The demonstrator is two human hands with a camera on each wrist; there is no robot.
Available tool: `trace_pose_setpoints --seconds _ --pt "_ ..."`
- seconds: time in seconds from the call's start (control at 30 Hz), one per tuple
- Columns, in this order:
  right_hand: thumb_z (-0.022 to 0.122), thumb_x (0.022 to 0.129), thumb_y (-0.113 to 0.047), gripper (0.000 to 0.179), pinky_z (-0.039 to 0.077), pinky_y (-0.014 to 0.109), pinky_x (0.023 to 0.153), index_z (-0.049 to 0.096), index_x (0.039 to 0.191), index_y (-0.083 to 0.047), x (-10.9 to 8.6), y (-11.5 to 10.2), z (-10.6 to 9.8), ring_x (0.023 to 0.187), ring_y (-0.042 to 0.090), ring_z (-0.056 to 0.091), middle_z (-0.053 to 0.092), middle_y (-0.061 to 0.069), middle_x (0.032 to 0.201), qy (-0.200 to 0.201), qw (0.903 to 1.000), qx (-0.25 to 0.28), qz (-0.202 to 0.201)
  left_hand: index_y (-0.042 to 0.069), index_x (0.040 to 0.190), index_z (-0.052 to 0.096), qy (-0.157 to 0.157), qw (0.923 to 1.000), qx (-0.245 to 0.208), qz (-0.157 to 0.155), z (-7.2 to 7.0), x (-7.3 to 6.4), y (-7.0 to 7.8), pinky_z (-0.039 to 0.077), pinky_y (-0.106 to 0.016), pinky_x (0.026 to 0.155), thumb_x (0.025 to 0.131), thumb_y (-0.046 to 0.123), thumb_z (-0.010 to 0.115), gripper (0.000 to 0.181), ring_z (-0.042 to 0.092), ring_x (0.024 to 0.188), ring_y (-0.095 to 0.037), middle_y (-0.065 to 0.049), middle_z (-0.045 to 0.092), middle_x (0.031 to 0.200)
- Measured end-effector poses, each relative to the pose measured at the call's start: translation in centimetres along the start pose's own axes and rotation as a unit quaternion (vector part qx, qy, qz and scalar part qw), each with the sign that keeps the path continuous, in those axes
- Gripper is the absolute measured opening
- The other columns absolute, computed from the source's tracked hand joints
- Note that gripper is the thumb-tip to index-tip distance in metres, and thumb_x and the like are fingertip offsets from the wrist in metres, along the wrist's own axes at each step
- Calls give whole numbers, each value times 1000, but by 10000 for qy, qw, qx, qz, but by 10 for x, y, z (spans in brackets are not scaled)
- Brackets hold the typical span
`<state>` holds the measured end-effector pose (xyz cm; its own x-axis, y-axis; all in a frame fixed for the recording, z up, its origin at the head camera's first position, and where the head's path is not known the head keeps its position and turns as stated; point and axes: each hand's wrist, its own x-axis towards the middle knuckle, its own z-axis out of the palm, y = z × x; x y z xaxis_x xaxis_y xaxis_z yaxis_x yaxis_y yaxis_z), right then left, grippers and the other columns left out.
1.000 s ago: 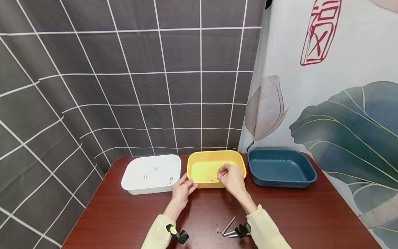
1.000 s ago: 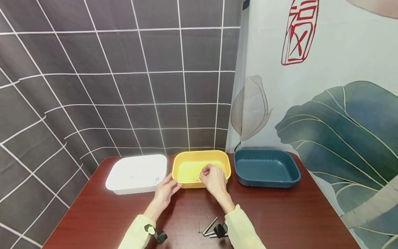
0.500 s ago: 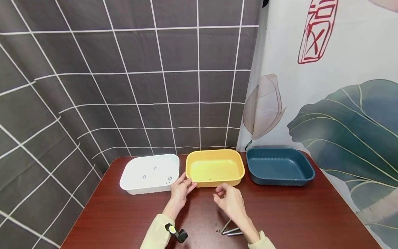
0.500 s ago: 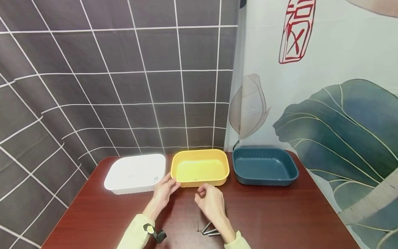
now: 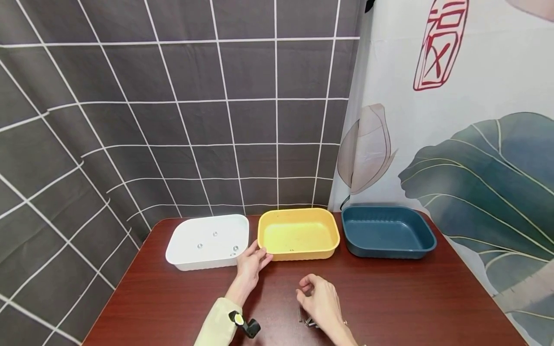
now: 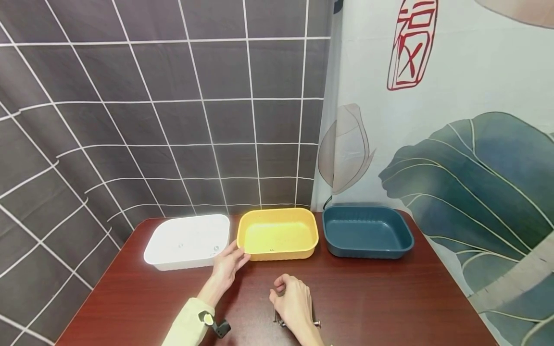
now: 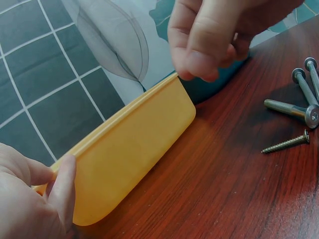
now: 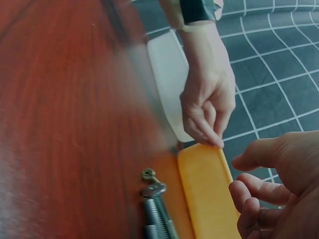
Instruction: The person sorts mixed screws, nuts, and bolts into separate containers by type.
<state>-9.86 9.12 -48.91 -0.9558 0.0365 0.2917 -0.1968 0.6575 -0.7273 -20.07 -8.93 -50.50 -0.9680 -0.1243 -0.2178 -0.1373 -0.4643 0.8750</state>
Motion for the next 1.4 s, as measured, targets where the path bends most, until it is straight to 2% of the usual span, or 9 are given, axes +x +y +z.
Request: trace_pose_setpoints --seconds 0.37,0.6,0.9,1.07,1.4 --pt "83 69 -7 21 48 26 50 67 79 -16 -17 7 10 60 0 53 61 -14 69 -15 9999 -130 -87 -16 146 34 -25 10000 -33 42 0 -1 1 63 -29 78 95 -14 54 55 65 68 -13 -25 57 97" --pt "84 68 -8 22 48 25 52 67 79 -17 -21 15 11 62 1 53 61 -14 70 -117 9994 -182 -265 -15 146 36 -8 10000 -11 -10 0 -1 0 63 -28 78 96 -15 51 52 65 68 -13 -19 59 94" --pt "86 67 -10 25 49 28 58 66 76 -21 -21 25 12 66 4 52 55 -17 73 -368 9967 -424 -581 -15 146 36 -23 10000 -29 39 0 -1 0 63 -28 77 95 -15 52 54 65 68 -14 -21 59 97" --pt "87 68 -15 25 47 32 62 66 76 -24 -22 27 13 68 5 51 54 -19 73 -533 9948 -677 -546 -15 146 36 -13 10000 -39 29 0 -1 1 63 -28 77 95 -15 53 53 65 67 -14 -20 60 96" --pt "88 66 -18 26 38 30 62 65 74 -24 -25 24 16 72 11 51 52 -20 71 -596 9914 -1086 -412 -16 146 35 -53 9999 -71 84 0 0 1 63 -28 78 95 -15 53 54 65 68 -14 -21 60 96"
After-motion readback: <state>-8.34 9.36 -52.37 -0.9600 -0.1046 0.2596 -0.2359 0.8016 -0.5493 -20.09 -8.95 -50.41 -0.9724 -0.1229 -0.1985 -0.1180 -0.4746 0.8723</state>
